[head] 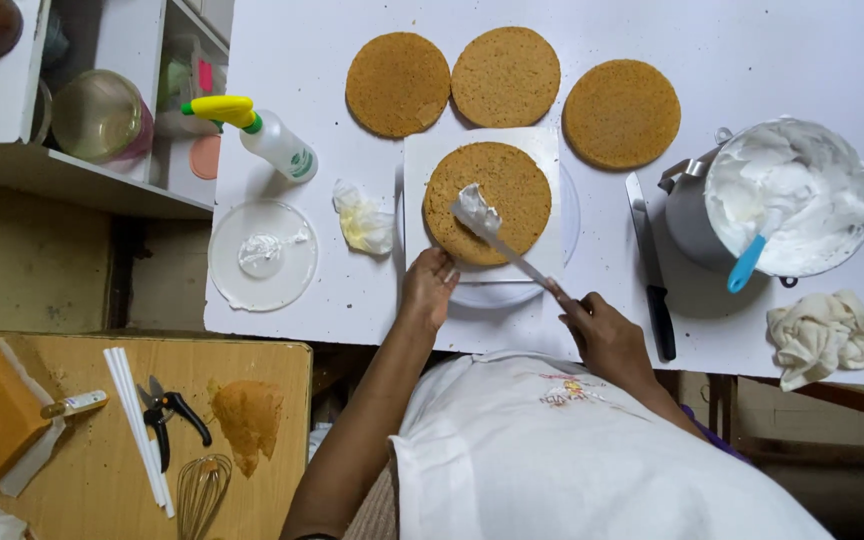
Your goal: Applying and smoothing white frosting on a round cake layer using a spatula
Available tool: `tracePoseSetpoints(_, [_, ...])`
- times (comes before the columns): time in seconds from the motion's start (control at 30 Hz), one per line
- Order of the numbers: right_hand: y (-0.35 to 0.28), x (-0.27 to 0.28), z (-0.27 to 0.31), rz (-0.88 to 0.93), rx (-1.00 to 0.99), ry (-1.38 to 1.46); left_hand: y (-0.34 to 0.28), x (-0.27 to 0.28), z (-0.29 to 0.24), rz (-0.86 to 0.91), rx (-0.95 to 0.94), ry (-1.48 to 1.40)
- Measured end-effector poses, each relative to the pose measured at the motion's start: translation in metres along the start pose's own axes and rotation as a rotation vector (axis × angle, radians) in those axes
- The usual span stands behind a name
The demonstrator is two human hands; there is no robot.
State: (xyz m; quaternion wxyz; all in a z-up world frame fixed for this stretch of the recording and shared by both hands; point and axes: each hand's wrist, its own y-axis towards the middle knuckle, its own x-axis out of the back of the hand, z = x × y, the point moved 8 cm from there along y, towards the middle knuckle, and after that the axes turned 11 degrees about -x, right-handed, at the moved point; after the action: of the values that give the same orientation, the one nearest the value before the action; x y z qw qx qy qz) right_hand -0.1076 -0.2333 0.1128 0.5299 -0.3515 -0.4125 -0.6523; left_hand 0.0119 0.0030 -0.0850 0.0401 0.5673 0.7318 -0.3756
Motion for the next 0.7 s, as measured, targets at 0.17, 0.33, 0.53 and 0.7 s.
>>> tracePoseSetpoints(0.17, [0.000,-0.009,-0.001,0.018,0.045,-0.265,0.011,-0.011,0.005,-0.040,0.235,0.029])
tracePoseSetpoints(0.33, [-0.015,-0.043,-0.021,0.299,-0.089,-0.034,0.014,-0.022,0.005,-0.071,0.271,-0.042])
tracePoseSetpoints(0.53, [-0.011,-0.063,-0.038,0.441,-0.167,0.065,0.014,-0.023,0.002,-0.116,0.308,-0.045])
tracePoseSetpoints(0.7, [-0.031,-0.090,-0.073,0.678,-0.503,1.021,0.035,-0.007,0.023,-0.159,0.295,-0.026])
